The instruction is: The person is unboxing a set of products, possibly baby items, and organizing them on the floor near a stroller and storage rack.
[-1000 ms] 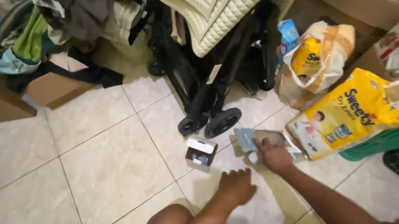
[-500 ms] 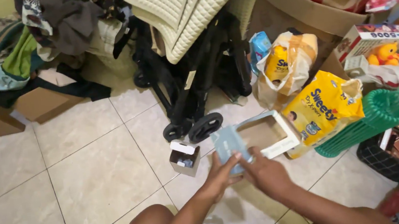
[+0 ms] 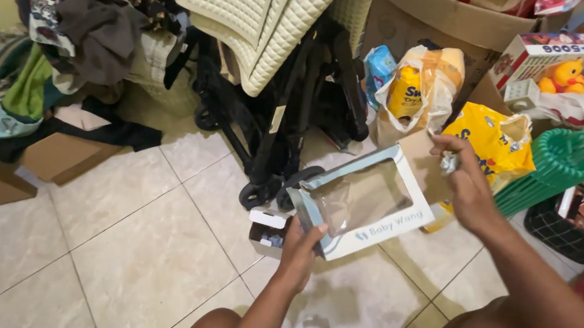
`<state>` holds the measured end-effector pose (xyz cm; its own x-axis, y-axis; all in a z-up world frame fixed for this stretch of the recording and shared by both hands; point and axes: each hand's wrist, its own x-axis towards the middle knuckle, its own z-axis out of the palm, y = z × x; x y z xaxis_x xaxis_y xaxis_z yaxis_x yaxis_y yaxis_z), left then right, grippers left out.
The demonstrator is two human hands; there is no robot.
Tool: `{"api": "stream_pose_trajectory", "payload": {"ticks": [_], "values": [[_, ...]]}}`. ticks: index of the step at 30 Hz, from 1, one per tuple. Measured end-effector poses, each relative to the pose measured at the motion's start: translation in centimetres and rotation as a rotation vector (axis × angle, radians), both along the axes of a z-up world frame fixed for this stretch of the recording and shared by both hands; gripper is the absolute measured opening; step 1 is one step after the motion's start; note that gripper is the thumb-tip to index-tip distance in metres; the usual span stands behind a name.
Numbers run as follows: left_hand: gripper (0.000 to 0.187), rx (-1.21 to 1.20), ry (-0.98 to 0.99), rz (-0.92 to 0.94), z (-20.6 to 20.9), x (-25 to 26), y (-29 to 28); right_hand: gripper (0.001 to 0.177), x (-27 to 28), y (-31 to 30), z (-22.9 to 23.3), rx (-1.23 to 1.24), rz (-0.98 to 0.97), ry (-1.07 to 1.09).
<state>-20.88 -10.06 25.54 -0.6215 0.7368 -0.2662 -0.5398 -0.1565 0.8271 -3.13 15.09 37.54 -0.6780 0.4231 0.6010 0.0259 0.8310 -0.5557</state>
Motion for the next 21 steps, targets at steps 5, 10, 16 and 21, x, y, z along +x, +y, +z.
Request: {"api": "stream_pose_trajectory", "payload": {"ticks": [5,10,16,21], "values": [[0.064,0.116,0.060,-0.122,-1.5,-0.5,-0.7,0.047,0.3,0.3,1.1,-0.448,0.064,-0.265],[0.069,0.170,0.042,-0.093,0.3,-1.2,-0.5,0.032,0.7,1.5,-0.7,-0.639,0.026,-0.337],[0.069,0.168,-0.022,-0.075,-0.8,-1.1,0.2,0.029,-0.3,-1.4,0.1,-0.533,0.042,-0.468],[0.070,0.153,0.016,-0.006,0.0,-1.2,0.6,0.034,-0.3,-2.2,1.3,-0.402,0.304,-0.384]]}}
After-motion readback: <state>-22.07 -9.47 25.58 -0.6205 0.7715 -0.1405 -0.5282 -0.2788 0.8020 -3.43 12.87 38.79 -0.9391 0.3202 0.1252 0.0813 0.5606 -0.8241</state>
